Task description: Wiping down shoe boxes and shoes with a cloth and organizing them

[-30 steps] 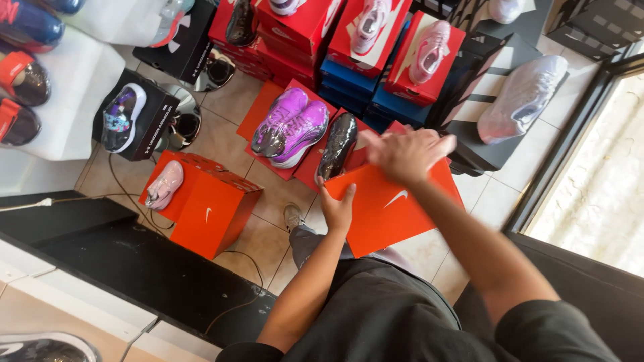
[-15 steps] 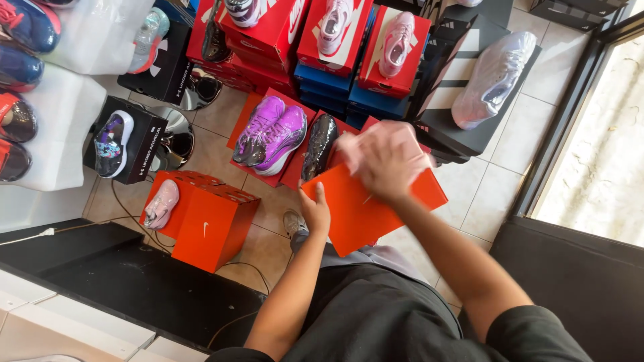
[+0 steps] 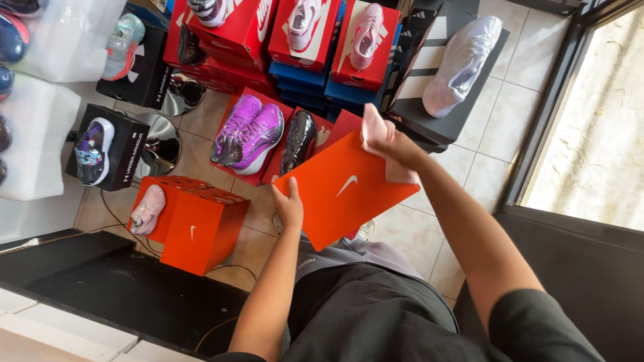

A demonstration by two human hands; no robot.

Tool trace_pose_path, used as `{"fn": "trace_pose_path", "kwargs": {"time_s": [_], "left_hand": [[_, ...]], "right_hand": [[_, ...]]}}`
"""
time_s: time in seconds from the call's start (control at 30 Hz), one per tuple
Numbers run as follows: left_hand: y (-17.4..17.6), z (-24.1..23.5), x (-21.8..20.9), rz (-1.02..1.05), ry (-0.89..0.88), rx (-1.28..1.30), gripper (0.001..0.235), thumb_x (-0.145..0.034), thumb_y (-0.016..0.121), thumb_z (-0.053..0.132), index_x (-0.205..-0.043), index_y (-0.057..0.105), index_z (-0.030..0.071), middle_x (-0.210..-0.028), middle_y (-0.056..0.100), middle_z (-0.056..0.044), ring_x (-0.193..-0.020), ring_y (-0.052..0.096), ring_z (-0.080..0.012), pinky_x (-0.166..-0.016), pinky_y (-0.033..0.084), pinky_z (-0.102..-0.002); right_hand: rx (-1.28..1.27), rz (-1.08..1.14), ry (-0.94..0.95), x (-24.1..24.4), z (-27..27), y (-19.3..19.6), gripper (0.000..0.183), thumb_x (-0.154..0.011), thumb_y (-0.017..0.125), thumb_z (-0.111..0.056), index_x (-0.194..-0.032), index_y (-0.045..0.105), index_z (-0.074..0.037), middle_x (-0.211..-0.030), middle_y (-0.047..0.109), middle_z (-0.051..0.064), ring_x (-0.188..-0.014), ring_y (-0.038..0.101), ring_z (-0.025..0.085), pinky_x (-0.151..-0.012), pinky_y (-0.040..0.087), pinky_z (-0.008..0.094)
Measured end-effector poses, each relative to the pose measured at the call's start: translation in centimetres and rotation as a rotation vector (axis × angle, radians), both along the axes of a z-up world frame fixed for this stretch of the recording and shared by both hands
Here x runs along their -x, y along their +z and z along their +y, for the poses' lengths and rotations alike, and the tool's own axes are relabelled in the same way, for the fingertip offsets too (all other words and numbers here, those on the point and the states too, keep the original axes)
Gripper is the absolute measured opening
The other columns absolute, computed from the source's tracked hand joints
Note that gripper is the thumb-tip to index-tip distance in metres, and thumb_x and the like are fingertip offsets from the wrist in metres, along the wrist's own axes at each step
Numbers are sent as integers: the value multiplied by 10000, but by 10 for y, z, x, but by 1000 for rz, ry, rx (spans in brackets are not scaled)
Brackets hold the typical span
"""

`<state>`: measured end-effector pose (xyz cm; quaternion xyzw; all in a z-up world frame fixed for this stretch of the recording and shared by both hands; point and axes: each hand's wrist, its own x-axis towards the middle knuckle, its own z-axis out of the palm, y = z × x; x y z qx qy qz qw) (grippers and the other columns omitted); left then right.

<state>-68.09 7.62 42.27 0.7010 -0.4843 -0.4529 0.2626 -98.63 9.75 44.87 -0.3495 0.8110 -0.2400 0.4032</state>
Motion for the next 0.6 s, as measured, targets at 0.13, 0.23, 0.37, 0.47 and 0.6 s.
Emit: {"fn": "trace_pose_path", "kwargs": {"time_s": [0.13,0.23,0.37,0.47,0.6], "left_hand": [[7,1,2,11,24,-12,649,-1064,525,474,-1526,347,53,-1508,442,-248,-1399,448,-397,-1155,396,-498],[15,5,4,-3,29,-27,642,-1069,505,482,-1518,351,50,-1490,458,-248,-1385,462,-402,-1144,412,-507],[3,2,6,-1,46,-9,645,-1067,509,497,-1506,359,49,-1484,458,-246,-1376,471,-404,-1135,420,-504],[13,9,7,36,61,-8,678,-1045,549,518,-1500,361,51,-1473,462,-252,-1376,468,-405,-1142,413,-505],[-27,12,-18,-21,34,-16,738,-939,683,553,-1403,424,42,-1553,369,-251,-1457,352,-415,-1194,297,-530]], "right_hand": [[1,-511,-114,18,-1,-6,776,-704,867,-537,-1329,647,-133,-1193,697,193,-1054,697,377,-919,563,493],[17,-505,-94,6,43,26,723,-726,858,-466,-1296,660,-67,-1179,702,211,-1069,692,361,-940,548,483],[-10,-401,-239,8,121,-8,638,-748,883,-424,-1244,698,-69,-1104,738,174,-1018,710,309,-926,553,453],[183,-458,-613,-17,154,-45,618,-884,835,-420,-1307,596,-37,-1075,679,185,-927,683,275,-809,565,465],[486,-647,-1029,-48,128,-38,488,-969,733,-385,-1321,550,-101,-1148,671,90,-998,693,217,-898,576,405]]}}
